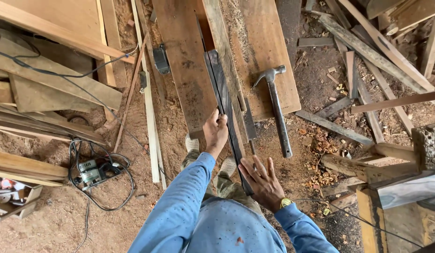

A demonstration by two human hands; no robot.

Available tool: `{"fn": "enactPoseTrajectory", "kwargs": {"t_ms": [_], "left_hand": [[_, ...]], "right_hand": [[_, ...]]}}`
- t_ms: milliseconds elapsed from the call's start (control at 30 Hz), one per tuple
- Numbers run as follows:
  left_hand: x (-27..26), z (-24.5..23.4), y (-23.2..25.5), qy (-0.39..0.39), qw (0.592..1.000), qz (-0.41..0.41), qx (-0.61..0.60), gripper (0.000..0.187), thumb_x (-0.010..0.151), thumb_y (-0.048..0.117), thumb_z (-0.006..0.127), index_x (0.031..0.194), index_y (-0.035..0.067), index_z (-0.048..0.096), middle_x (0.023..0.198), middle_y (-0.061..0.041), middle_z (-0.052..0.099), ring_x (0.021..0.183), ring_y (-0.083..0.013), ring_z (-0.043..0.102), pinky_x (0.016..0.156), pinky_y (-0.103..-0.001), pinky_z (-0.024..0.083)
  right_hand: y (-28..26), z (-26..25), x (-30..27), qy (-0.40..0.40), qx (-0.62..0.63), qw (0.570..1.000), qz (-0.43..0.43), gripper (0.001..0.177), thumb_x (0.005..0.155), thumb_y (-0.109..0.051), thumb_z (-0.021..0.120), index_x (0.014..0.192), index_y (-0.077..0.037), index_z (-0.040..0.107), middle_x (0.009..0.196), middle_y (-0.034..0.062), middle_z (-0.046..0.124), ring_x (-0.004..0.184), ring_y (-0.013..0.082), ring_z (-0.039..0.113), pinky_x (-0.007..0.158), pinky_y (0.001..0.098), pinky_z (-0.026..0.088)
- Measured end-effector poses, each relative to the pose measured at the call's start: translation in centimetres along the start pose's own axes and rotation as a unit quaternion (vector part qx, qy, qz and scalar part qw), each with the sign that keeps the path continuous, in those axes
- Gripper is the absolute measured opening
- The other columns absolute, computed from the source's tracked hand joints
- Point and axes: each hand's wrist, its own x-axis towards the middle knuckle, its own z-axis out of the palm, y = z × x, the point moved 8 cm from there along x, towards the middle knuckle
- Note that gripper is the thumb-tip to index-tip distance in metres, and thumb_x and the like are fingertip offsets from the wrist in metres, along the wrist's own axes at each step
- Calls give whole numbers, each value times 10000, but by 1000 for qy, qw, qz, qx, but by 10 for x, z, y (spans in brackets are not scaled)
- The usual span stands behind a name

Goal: Cutting pieces of wood using a table saw in a carpentry workshop.

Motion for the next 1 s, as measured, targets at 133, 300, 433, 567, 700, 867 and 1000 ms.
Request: {"fn": "enactPoseTrajectory", "kwargs": {"t_ms": [133,300,433,567,700,867,1000], "left_hand": [[8,4,-17,19,1000,13,-4,504,975,207,651,1412,-34,579,1172,-193,736,1007,-267,737,857,-394,604],[11,-3,4,3,1000,-13,20,486,966,215,641,1401,0,615,1104,-190,771,978,-286,757,861,-403,601],[23,0,-11,26,1000,-2,17,514,949,224,672,1397,-19,604,1148,-201,764,1034,-299,754,903,-400,586],[29,-1,-10,29,1000,-6,10,518,949,230,660,1400,-16,592,1176,-194,744,1039,-290,748,900,-394,594],[37,-3,-3,33,999,2,25,525,943,243,667,1398,-12,604,1176,-200,752,1049,-300,749,924,-410,582],[47,-4,1,25,999,-11,30,529,961,268,647,1413,-1,590,1212,-196,737,1093,-302,729,943,-407,569],[55,-3,-5,29,999,-7,20,528,957,267,643,1407,-5,594,1235,-204,727,1106,-305,727,947,-407,572]], "right_hand": [[3,2,1,14,-20,1000,-6,731,867,-218,595,1565,-128,396,1659,54,307,1529,357,237,1196,706,189],[9,-5,10,-7,-33,999,10,777,851,-267,613,1577,-116,381,1679,47,266,1556,345,182,1199,730,159],[13,4,14,-45,-22,999,15,891,786,-345,672,1584,-108,356,1688,50,226,1559,349,134,1193,751,115],[13,2,19,-25,-55,998,13,918,777,-344,703,1595,-119,351,1698,45,225,1566,353,146,1195,753,116],[16,1,30,-58,-47,997,28,975,730,-345,738,1588,-119,333,1686,57,205,1547,363,168,1167,790,122],[17,-1,42,-61,-54,996,31,990,734,-363,762,1584,-116,319,1686,71,182,1531,366,202,1156,807,128],[21,8,47,-148,-52,986,50,1174,674,-425,847,1636,-122,246,1727,67,115,1544,362,186,1179,805,109]]}}
